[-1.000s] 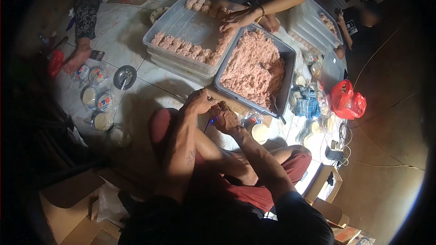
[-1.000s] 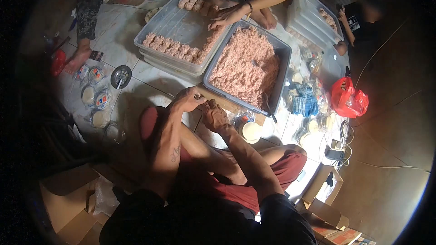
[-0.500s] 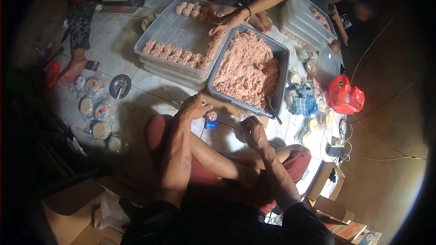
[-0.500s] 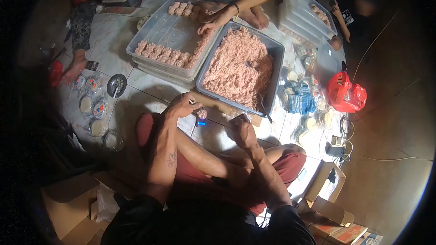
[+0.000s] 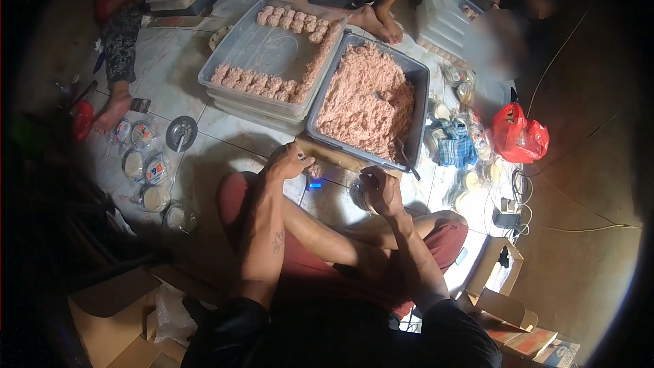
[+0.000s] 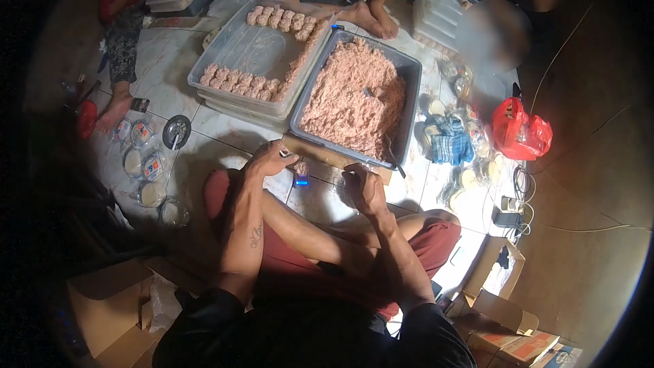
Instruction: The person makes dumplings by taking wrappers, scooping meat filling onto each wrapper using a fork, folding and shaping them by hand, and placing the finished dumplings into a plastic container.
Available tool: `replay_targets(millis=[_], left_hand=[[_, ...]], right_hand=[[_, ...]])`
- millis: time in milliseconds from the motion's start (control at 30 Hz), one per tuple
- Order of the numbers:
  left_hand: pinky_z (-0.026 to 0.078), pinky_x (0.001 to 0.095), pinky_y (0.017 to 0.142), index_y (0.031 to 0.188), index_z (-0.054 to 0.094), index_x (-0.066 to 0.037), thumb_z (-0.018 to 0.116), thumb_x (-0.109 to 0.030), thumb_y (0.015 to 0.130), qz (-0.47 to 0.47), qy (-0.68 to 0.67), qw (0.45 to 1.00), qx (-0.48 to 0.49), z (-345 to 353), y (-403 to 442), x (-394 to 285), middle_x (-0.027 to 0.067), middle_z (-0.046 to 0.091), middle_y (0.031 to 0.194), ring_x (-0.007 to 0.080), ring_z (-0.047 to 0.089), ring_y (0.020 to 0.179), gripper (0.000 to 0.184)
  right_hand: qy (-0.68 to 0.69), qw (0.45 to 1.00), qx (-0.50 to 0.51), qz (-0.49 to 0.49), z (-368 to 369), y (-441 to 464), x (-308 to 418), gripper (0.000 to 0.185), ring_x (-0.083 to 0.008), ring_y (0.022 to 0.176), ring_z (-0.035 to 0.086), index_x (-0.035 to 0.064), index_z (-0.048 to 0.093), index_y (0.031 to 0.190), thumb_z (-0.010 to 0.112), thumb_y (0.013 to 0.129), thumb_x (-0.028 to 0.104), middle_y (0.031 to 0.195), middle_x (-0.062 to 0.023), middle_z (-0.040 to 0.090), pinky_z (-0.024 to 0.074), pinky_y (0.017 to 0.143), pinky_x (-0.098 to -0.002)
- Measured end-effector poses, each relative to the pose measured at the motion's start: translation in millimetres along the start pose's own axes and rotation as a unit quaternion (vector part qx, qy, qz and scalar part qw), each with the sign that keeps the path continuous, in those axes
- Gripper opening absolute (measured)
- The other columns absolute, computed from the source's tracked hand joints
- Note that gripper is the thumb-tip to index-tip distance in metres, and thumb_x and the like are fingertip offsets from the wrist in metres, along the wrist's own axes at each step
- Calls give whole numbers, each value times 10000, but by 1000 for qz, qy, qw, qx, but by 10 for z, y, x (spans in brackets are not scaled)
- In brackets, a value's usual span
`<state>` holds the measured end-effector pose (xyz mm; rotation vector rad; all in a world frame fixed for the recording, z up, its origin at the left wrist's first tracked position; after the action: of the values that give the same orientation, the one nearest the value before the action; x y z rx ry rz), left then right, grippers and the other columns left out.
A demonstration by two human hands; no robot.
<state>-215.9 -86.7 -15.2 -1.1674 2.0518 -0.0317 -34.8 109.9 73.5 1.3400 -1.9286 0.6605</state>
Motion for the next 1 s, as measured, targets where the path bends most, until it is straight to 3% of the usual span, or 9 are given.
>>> replay_targets(millis=[133,300,400,467,700,800,867,967,1000], left_hand=[[511,454,940,1138,686,-3,720,-559,835,-1,1,1000,-6,2,18,-22,264,683,1142,395,654,1084,634],[516,455,951,1217,611,16,677,-576,848,-58,3,998,-28,-174,-66,-49,243,654,1222,392,641,1120,701],[520,451,914,1075,688,8,720,-572,828,-68,-3,995,-68,-257,-91,-3,257,697,1085,393,667,1043,630],[517,449,918,1095,676,2,716,-574,831,-85,-7,994,-69,-277,-100,93,250,692,1106,388,662,1059,634],[522,469,933,1195,569,59,675,-570,868,-59,-69,991,-95,-437,-70,75,264,669,1166,414,646,1100,717],[531,481,894,1185,576,35,671,-554,883,-63,-93,990,-85,-537,-157,57,260,682,1121,416,659,1066,669],[517,451,877,1203,603,-29,651,-602,872,-48,-86,993,-67,-310,-7,202,213,688,1116,382,656,1062,663],[524,433,875,1205,612,-39,683,-527,887,-16,-116,987,-112,-394,10,51,182,691,1125,356,662,1055,587],[522,430,890,1214,610,-41,681,-524,889,-32,-131,986,-95,-393,27,38,180,686,1150,355,662,1057,586]], right_hand=[[-11,998,42,52,167,72,15,217,-387,854,708,-19,685,1086,636,917,106,1008,-252,699,548,746,-421],[-133,976,111,-131,883,268,157,561,-500,1161,570,3,493,1387,659,915,259,1299,-367,517,488,977,-490],[-178,965,135,-140,1346,406,-50,637,-517,1163,559,-11,477,1406,663,902,332,1291,-373,518,475,995,-508],[-170,965,128,-155,1429,456,86,652,-488,1072,587,5,454,1414,701,892,307,1009,-271,620,486,903,-569],[-184,964,176,-77,1607,461,-238,420,-439,1017,632,-84,556,1162,596,931,264,1160,-303,610,529,846,-501],[-107,936,188,-277,890,515,1074,183,-337,760,607,-4,629,1012,649,836,43,918,-176,630,514,747,-410],[102,956,240,-136,532,815,1388,242,-297,842,647,11,659,1080,661,838,1,955,-161,657,521,745,-389],[-39,919,154,-360,163,1415,2186,145,-260,809,667,-23,659,1047,616,918,28,920,-175,688,550,700,-375],[-95,947,158,-262,163,1687,2329,122,-280,803,674,-37,651,1007,597,920,30,921,-192,685,544,695,-396]])
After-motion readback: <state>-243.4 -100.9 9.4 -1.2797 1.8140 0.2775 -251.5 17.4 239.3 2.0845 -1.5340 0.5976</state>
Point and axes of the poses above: each hand's wrist, its own y-axis towards the middle knuckle, its own z-axis out of the palm, x = y × z, the point moved 7 cm from there along y, towards the middle knuckle
